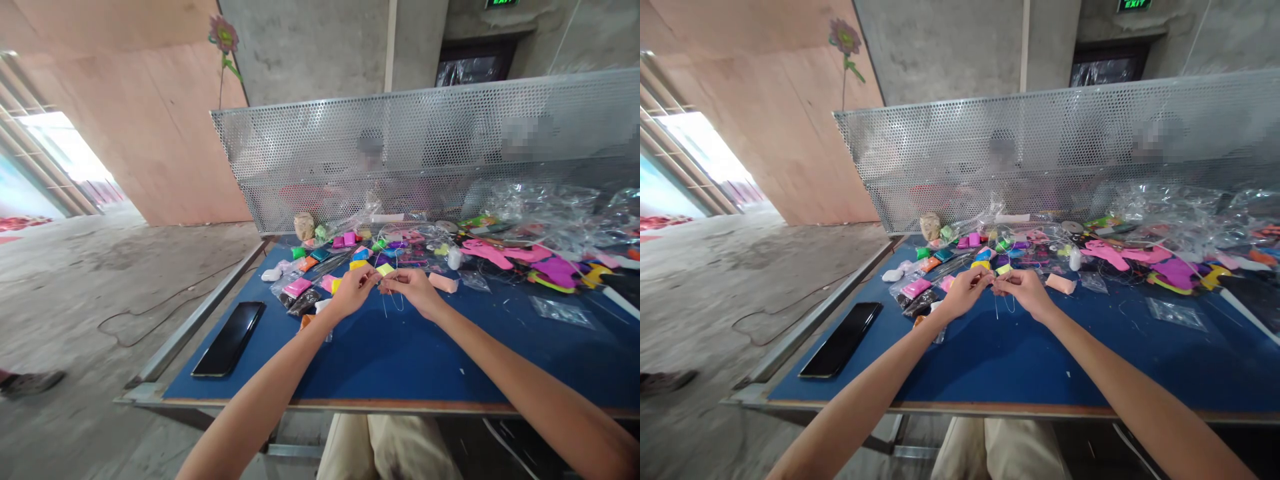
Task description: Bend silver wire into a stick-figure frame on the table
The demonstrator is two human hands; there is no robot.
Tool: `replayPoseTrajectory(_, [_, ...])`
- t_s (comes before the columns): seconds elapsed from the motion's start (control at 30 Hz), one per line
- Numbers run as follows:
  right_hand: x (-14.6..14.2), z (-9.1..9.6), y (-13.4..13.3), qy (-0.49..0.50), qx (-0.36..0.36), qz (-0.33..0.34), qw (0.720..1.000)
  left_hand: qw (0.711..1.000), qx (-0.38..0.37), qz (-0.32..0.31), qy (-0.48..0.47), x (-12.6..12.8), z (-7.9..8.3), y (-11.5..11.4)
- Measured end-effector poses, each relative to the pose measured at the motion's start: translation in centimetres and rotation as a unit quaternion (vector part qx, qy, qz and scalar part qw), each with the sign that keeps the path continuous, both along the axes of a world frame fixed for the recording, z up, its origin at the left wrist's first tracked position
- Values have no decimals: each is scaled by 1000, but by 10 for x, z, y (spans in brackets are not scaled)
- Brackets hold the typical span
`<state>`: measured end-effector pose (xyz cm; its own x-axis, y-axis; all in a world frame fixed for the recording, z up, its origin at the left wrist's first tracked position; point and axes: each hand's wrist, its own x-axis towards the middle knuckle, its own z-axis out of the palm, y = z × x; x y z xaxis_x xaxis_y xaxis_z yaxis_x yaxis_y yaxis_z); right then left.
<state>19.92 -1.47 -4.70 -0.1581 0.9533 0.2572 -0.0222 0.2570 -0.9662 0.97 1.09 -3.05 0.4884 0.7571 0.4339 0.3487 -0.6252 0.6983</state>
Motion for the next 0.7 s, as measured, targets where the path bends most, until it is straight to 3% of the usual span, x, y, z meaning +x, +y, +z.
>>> replayPoseTrajectory(0.27, [-1,-4,3,65,-33,-3,997,1000,-12,2,5,0,1,-2])
replayPoseTrajectory(0.53, [1,1,1,8,-8,-48,999,1000,-9,11,18,-2,1,-1])
replayPoseTrajectory(0.7, [8,3,5,18,32,-99,994,989,112,57,79,-6,4,-2])
